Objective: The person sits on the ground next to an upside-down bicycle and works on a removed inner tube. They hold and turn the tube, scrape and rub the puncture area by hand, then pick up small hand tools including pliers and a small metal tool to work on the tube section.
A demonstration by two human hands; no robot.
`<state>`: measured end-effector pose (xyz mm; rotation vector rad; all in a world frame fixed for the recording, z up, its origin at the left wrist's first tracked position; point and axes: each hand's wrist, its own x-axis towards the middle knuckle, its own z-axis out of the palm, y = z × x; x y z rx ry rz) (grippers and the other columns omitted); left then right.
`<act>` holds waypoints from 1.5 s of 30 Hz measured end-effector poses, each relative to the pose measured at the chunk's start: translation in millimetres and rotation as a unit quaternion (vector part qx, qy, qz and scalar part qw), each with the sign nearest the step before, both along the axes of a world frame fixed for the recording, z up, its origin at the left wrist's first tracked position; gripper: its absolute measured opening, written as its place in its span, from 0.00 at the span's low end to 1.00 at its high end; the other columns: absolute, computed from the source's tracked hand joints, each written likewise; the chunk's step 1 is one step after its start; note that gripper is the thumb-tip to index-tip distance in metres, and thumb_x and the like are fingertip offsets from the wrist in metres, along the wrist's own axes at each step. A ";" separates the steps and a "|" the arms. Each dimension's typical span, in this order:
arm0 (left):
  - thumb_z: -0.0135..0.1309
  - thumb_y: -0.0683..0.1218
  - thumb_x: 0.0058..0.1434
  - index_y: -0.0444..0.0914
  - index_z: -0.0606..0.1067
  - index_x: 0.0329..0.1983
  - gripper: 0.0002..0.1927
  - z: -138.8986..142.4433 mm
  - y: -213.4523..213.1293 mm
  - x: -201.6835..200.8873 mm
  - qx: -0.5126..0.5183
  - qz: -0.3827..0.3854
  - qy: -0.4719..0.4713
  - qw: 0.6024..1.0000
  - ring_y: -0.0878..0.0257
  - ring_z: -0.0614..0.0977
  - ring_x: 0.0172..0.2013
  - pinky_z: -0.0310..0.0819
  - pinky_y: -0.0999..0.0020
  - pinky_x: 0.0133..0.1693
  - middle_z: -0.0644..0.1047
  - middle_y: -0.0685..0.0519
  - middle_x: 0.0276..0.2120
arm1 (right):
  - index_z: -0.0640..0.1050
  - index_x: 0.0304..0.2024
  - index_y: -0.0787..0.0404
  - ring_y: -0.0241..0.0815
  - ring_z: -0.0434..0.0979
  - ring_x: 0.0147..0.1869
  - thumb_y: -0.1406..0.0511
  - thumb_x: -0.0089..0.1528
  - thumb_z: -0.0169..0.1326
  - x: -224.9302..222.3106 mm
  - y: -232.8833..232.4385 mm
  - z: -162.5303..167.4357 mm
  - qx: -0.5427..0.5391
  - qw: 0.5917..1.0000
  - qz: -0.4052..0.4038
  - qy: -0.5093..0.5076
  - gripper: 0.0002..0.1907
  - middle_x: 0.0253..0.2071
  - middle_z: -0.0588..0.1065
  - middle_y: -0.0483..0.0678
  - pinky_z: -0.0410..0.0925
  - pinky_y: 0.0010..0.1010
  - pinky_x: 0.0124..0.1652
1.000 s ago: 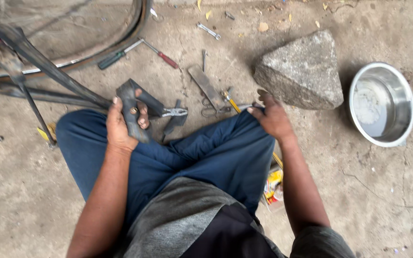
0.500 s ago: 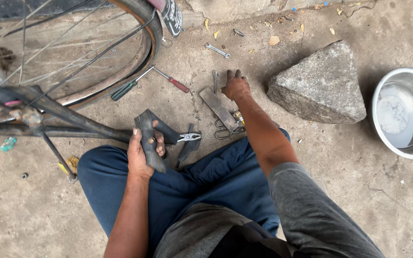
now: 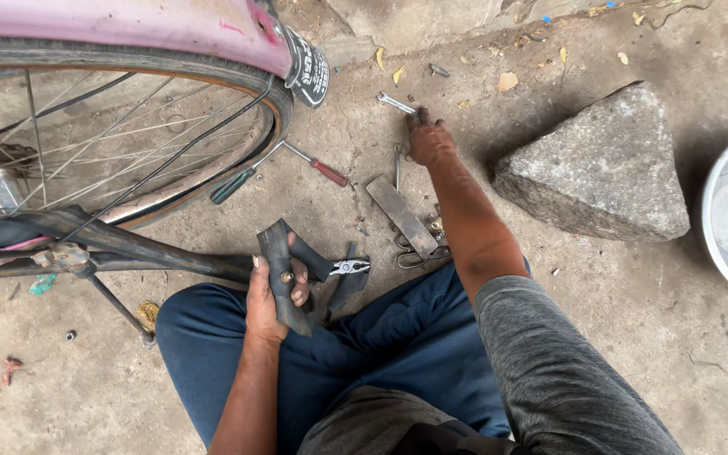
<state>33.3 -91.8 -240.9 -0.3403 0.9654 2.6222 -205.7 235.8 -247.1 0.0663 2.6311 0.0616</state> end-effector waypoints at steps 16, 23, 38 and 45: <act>0.43 0.68 0.70 0.32 0.72 0.54 0.35 29.7 3.1 8.2 -0.035 -0.031 0.005 0.999 0.64 0.70 0.21 0.65 0.70 0.24 0.71 0.49 0.24 | 0.75 0.46 0.64 0.63 0.76 0.55 0.67 0.57 0.58 134.4 5.9 -7.0 -0.213 0.918 -0.271 0.198 0.15 0.48 0.77 0.64 0.68 0.47 0.54; 0.45 0.69 0.68 0.37 0.70 0.45 0.30 54.5 0.5 30.8 -0.048 0.000 -0.003 0.999 0.60 0.74 0.20 0.69 0.67 0.24 0.76 0.44 0.26 | 0.78 0.41 0.68 0.43 0.76 0.36 0.68 0.67 0.58 197.5 -5.8 27.6 -0.541 0.774 -0.279 0.176 0.06 0.34 0.77 0.52 0.69 0.34 0.36; 0.48 0.57 0.72 0.33 0.68 0.61 0.25 109.4 30.1 87.0 -0.290 -0.035 0.236 0.927 0.68 0.79 0.23 0.70 0.72 0.20 0.77 0.54 0.38 | 0.82 0.45 0.63 0.44 0.78 0.48 0.71 0.66 0.58 345.0 -48.9 182.8 -0.450 0.845 0.139 0.254 0.05 0.41 0.76 0.49 0.72 0.32 0.48; 0.47 0.56 0.73 0.31 0.70 0.61 0.26 133.2 34.0 100.9 -0.297 -0.082 0.252 0.917 0.69 0.78 0.23 0.71 0.72 0.23 0.74 0.54 0.30 | 0.84 0.44 0.58 0.47 0.78 0.47 0.72 0.61 0.61 342.2 -76.1 251.3 -0.250 0.839 0.338 0.347 0.10 0.42 0.76 0.48 0.72 0.37 0.47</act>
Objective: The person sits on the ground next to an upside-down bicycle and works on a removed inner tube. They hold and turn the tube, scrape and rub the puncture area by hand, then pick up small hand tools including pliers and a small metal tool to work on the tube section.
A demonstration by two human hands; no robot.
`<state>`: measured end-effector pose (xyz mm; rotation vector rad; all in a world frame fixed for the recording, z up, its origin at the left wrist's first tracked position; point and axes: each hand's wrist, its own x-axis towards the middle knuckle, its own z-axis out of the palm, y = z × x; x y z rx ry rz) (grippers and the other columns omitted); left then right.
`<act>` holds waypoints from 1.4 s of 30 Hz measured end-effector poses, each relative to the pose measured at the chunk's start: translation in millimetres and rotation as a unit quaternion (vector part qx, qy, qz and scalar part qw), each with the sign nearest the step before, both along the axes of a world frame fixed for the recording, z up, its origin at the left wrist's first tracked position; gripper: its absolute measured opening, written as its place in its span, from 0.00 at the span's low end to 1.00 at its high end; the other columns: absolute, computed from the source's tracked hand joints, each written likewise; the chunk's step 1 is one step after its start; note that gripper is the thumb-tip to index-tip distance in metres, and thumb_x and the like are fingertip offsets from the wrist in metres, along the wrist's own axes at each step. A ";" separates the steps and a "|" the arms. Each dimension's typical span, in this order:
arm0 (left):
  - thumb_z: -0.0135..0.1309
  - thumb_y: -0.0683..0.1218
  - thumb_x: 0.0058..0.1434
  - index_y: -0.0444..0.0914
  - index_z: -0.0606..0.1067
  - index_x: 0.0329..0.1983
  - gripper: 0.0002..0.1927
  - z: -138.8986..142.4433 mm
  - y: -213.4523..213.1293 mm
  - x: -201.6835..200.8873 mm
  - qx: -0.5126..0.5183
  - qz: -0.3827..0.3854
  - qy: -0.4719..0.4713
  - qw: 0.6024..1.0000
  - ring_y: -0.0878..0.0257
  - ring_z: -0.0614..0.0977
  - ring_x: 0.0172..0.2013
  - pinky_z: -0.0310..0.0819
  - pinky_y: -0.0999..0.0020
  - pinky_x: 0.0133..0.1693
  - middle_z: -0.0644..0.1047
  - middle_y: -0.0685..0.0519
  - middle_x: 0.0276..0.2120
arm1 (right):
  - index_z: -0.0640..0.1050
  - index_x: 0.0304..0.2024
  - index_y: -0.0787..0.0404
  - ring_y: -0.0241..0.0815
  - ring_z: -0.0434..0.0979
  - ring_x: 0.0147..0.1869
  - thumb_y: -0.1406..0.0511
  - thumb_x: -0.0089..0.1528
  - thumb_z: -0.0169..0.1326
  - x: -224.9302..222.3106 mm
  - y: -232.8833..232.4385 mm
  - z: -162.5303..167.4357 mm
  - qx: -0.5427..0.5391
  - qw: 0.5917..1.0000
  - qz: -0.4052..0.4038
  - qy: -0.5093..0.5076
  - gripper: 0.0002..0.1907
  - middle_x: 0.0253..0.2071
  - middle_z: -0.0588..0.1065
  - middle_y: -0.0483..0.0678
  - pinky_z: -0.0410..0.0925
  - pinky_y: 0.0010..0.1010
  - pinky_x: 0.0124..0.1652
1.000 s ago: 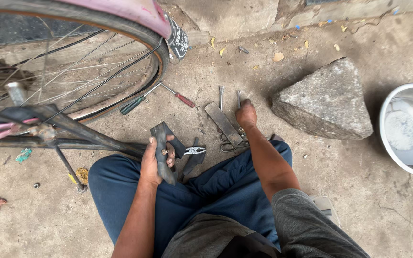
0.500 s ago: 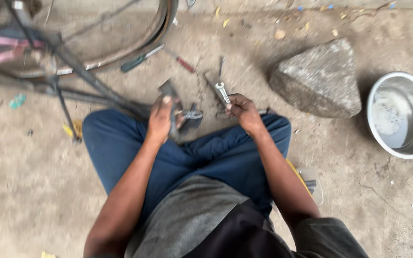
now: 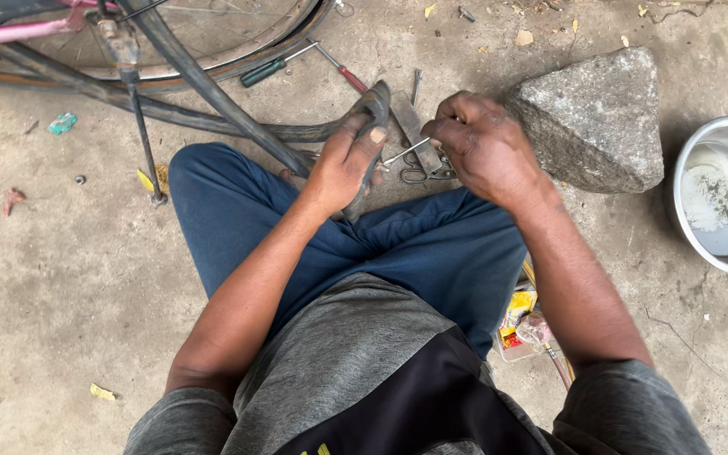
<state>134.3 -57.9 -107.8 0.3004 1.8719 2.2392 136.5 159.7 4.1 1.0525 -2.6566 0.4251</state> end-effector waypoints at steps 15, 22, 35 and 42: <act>0.46 0.58 0.71 0.33 0.70 0.60 0.26 -4.5 17.1 -1.4 -0.027 -0.026 -0.091 0.995 0.69 0.76 0.20 0.70 0.70 0.20 0.76 0.54 0.30 | 0.83 0.46 0.54 0.46 0.75 0.52 0.70 0.60 0.61 0.0 5.7 -5.9 0.022 1.000 0.011 0.013 0.12 0.45 0.73 0.46 0.72 0.38 0.48; 0.46 0.59 0.70 0.34 0.66 0.67 0.30 -7.2 26.3 -9.8 -0.077 -0.032 -0.066 0.994 0.68 0.76 0.18 0.71 0.70 0.18 0.74 0.54 0.27 | 0.84 0.45 0.53 0.47 0.75 0.50 0.70 0.55 0.59 5.0 9.0 -10.5 0.091 0.990 0.018 0.109 0.16 0.49 0.74 0.46 0.72 0.37 0.46; 0.46 0.56 0.70 0.31 0.69 0.62 0.27 -12.3 32.3 -10.9 -0.040 -0.013 -0.076 0.996 0.68 0.76 0.19 0.71 0.70 0.18 0.74 0.54 0.29 | 0.77 0.48 0.59 0.36 0.77 0.46 0.64 0.68 0.55 -25.5 34.5 -94.3 -0.204 0.844 -0.140 -0.476 0.08 0.46 0.74 0.44 0.75 0.30 0.45; 0.49 0.53 0.79 0.30 0.73 0.49 0.19 -38.5 36.0 -24.1 -0.103 0.205 0.072 0.971 0.61 0.75 0.26 0.70 0.64 0.29 0.73 0.49 0.25 | 0.62 0.66 0.72 0.63 0.76 0.51 0.66 0.69 0.54 79.5 -51.6 -124.4 -0.292 0.943 -0.073 -0.142 0.27 0.52 0.74 0.65 0.69 0.47 0.49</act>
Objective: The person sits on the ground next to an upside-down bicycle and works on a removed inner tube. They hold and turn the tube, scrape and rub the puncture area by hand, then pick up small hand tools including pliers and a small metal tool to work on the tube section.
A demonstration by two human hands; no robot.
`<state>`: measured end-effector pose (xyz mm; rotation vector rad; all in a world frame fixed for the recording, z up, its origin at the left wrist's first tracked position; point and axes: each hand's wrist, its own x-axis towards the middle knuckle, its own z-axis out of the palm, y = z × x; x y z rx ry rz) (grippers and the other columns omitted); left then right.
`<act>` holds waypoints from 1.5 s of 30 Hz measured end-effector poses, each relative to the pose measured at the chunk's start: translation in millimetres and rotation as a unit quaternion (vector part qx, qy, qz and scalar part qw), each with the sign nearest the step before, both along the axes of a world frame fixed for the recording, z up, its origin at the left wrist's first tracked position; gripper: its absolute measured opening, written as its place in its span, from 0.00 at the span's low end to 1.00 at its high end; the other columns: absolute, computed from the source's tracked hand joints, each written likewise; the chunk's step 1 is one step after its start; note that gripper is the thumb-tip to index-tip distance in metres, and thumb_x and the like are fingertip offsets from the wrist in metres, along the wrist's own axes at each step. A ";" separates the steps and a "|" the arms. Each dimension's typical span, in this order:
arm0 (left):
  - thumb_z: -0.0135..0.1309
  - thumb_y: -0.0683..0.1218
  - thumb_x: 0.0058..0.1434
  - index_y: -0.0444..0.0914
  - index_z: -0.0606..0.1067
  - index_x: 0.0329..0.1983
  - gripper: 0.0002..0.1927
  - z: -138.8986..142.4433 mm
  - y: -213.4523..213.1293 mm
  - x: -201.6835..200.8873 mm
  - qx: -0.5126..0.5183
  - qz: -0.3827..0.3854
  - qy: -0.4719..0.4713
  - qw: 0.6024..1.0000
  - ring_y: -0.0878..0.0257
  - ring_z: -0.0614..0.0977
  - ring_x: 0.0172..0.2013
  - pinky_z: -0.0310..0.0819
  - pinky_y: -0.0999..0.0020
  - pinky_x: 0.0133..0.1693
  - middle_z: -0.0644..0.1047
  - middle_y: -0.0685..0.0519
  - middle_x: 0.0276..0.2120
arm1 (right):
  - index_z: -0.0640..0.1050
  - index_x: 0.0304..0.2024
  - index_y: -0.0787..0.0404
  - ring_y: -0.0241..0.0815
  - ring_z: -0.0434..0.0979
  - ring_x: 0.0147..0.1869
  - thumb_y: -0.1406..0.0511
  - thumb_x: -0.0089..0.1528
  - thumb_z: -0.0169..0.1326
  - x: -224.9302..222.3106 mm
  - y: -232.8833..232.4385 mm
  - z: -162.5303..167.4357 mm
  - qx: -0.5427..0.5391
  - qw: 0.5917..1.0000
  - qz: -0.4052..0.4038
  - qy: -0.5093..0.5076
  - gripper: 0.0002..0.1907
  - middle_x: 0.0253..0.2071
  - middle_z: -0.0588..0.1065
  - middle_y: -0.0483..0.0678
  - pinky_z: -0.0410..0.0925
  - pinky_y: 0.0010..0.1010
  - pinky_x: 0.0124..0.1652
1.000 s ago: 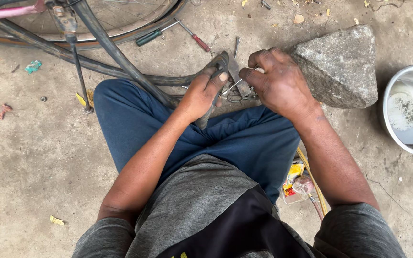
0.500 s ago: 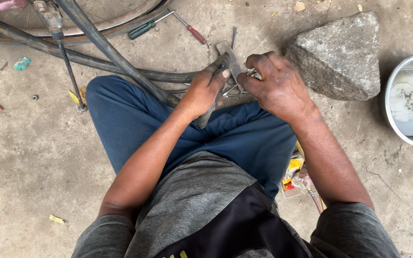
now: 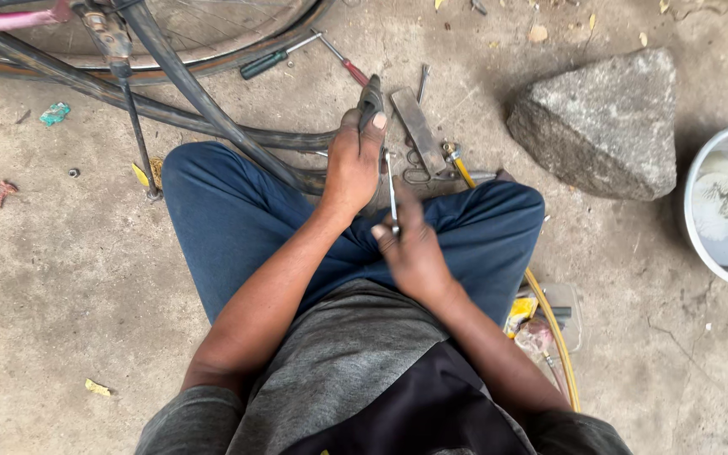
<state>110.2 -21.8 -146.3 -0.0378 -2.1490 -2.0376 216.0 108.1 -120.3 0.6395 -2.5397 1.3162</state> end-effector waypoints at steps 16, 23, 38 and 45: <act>0.53 0.48 0.70 0.31 0.69 0.58 0.20 11.6 -10.6 13.5 0.016 -0.219 -0.060 0.974 0.67 0.78 0.21 0.72 0.69 0.23 0.78 0.52 0.27 | 0.79 0.41 0.65 0.31 0.68 0.28 0.62 0.70 0.52 -96.7 51.5 -30.8 -0.280 0.931 -0.108 -0.206 0.12 0.31 0.75 0.42 0.64 0.22 0.30; 0.50 0.51 0.71 0.33 0.68 0.62 0.23 2.6 -5.7 4.2 0.125 -0.231 -0.110 0.959 0.71 0.76 0.24 0.73 0.73 0.24 0.77 0.55 0.34 | 0.76 0.38 0.60 0.32 0.64 0.21 0.57 0.69 0.51 -102.3 84.9 -33.2 -0.186 0.894 -0.114 -0.392 0.13 0.23 0.69 0.42 0.60 0.25 0.22; 0.51 0.46 0.72 0.32 0.70 0.53 0.13 -16.8 14.3 -3.2 -0.031 -0.065 0.030 0.997 0.64 0.78 0.23 0.71 0.63 0.27 0.77 0.49 0.25 | 0.73 0.54 0.69 0.60 0.78 0.43 0.64 0.67 0.56 -22.1 16.0 19.8 0.169 0.973 -0.079 0.134 0.17 0.45 0.75 0.61 0.71 0.46 0.41; 0.51 0.46 0.71 0.34 0.70 0.57 0.16 -2.6 3.1 9.0 0.058 -0.194 -0.028 0.979 0.69 0.75 0.23 0.73 0.70 0.25 0.77 0.53 0.32 | 0.75 0.40 0.69 0.37 0.69 0.26 0.62 0.74 0.51 -134.8 59.7 -24.9 -0.211 0.937 -0.128 -0.249 0.15 0.30 0.72 0.50 0.64 0.31 0.28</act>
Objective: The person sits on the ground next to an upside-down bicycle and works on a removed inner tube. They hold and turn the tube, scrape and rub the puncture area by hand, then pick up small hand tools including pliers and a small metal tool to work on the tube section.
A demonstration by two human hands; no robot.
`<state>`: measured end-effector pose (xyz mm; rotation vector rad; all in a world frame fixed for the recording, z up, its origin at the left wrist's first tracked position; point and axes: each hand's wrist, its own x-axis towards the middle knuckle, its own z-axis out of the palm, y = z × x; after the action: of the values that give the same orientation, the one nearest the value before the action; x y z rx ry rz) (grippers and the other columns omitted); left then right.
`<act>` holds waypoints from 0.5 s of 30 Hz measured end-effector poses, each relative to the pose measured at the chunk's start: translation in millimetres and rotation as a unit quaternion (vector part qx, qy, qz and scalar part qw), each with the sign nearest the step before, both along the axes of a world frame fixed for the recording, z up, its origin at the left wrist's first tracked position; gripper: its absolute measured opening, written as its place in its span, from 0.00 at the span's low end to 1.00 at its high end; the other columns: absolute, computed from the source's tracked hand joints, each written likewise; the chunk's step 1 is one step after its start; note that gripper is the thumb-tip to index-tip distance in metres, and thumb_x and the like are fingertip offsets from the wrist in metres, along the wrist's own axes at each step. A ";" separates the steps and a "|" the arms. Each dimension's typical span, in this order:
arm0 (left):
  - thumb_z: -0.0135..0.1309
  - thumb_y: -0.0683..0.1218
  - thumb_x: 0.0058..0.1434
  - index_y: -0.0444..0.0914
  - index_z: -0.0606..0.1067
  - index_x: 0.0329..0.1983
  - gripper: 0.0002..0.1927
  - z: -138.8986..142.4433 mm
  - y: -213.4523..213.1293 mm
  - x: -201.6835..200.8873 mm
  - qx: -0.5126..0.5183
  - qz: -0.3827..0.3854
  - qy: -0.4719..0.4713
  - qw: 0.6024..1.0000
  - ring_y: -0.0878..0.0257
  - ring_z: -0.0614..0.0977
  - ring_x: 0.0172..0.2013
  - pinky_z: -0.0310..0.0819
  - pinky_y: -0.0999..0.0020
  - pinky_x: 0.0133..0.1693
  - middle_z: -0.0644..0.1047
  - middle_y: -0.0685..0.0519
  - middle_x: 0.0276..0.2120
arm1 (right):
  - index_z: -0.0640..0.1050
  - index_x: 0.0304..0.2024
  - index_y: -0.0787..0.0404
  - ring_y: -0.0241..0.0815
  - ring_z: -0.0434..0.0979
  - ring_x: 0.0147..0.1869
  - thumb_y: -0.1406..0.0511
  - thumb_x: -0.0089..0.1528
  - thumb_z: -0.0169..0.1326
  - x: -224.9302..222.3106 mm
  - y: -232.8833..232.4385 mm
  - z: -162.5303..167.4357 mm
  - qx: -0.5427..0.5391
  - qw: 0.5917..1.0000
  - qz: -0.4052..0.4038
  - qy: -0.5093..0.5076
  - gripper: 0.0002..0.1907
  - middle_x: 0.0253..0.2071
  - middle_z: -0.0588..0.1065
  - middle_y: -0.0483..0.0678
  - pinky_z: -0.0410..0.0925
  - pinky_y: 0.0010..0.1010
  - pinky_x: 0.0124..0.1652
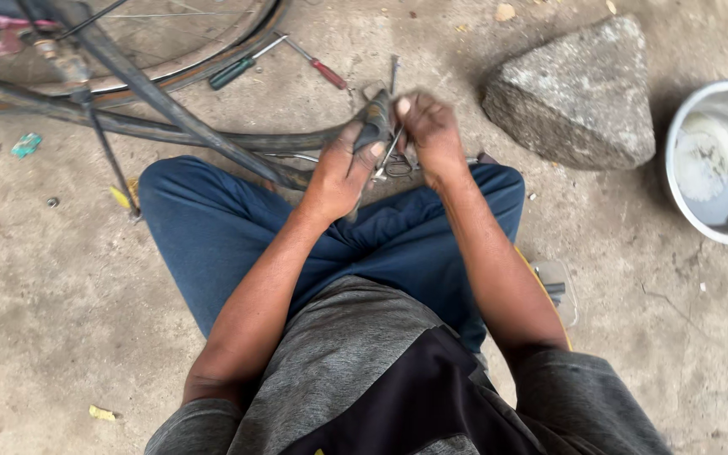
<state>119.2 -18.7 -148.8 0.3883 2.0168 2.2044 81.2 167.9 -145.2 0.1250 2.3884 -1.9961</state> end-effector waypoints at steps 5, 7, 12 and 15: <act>0.49 0.47 0.76 0.34 0.72 0.52 0.11 -6.8 -10.0 -8.8 0.047 0.114 0.007 0.992 0.69 0.73 0.26 0.71 0.70 0.26 0.75 0.53 0.32 | 0.76 0.43 0.61 0.30 0.70 0.25 0.62 0.73 0.39 71.7 -42.3 -49.5 -0.062 0.994 0.076 -0.038 0.15 0.30 0.73 0.43 0.65 0.23 0.26; 0.49 0.48 0.78 0.35 0.72 0.51 0.11 -12.3 -9.7 -11.8 0.023 0.191 0.049 0.980 0.67 0.73 0.29 0.71 0.66 0.29 0.73 0.52 0.32 | 0.74 0.43 0.66 0.38 0.69 0.25 0.64 0.75 0.47 108.3 -57.8 -48.0 -0.076 0.996 0.035 -0.044 0.11 0.31 0.75 0.51 0.64 0.29 0.26; 0.50 0.48 0.76 0.34 0.71 0.52 0.12 -13.3 3.7 -16.1 -0.054 0.236 0.134 0.961 0.61 0.76 0.29 0.73 0.61 0.32 0.76 0.48 0.30 | 0.67 0.65 0.69 0.53 0.77 0.44 0.67 0.67 0.55 143.4 -58.5 2.7 0.265 0.916 0.097 0.285 0.26 0.45 0.75 0.60 0.72 0.42 0.43; 0.50 0.49 0.74 0.33 0.70 0.52 0.14 -1.5 1.8 -14.7 -0.062 0.117 0.056 0.990 0.62 0.78 0.23 0.72 0.62 0.29 0.75 0.48 0.24 | 0.75 0.56 0.67 0.52 0.74 0.37 0.70 0.66 0.56 103.7 -33.0 40.6 0.398 0.787 0.099 0.461 0.16 0.42 0.79 0.55 0.67 0.44 0.35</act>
<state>104.4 -16.9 -150.3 0.2777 2.3554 2.2131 184.9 134.8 -104.5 -1.3095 3.3996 -0.8492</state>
